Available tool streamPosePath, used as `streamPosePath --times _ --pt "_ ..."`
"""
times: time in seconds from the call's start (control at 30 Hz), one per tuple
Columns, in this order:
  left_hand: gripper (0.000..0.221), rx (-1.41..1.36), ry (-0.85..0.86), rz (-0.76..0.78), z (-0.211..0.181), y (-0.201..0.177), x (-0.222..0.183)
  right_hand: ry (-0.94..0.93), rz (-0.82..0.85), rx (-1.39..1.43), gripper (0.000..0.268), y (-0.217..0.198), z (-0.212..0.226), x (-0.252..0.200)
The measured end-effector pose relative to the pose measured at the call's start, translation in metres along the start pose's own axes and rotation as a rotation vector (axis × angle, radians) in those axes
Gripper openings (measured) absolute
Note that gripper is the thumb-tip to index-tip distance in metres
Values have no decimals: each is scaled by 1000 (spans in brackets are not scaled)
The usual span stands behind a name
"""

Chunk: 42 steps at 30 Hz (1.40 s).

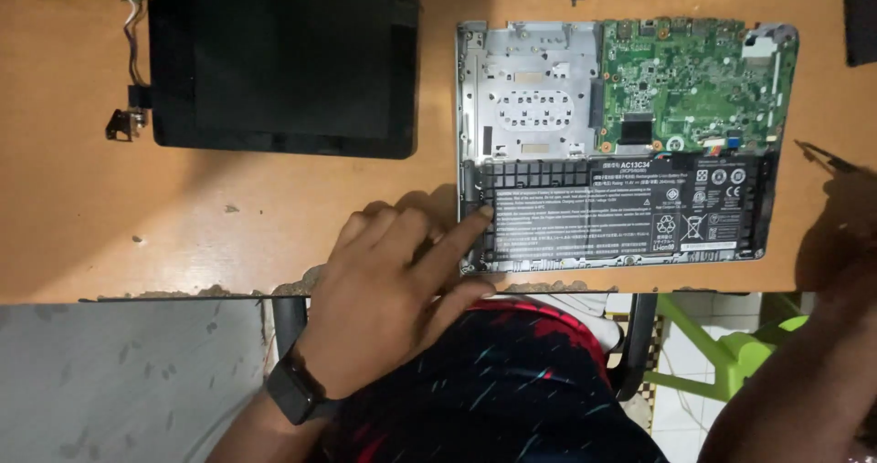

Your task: Installing a battery and manipulating internal cables in a laptop using a screwdriver.

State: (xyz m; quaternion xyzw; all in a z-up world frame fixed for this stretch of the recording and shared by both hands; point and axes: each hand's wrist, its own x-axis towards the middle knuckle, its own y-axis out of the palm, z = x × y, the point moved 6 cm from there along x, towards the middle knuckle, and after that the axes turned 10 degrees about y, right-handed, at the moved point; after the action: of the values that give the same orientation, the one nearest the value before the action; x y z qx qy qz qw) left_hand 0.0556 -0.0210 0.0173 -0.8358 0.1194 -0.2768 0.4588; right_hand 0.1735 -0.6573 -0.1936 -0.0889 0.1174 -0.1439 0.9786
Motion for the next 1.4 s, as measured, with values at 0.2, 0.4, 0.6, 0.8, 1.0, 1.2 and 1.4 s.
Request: streamPosePath --times 0.2,0.4,0.6,0.8,1.0,1.2,1.4 --pt "62 29 -10 21 0 8 0 -68 -225 -399 30 34 41 -24" --pt "53 68 18 11 -1 5 4 167 -366 371 25 19 38 -47" --pt "50 -39 7 -29 3 -1 -5 12 -127 257 17 -49 -40 41" --pt "44 -43 41 -33 3 -1 -2 -396 -521 292 7 86 144 -103" --pt "45 -17 10 7 3 1 -2 -407 -373 205 9 104 160 -113" --pt "46 73 -16 15 7 9 -8 -317 -397 397 12 114 171 -121" --pt "49 113 -109 67 7 14 -12 -277 -396 373 21 126 180 -131"
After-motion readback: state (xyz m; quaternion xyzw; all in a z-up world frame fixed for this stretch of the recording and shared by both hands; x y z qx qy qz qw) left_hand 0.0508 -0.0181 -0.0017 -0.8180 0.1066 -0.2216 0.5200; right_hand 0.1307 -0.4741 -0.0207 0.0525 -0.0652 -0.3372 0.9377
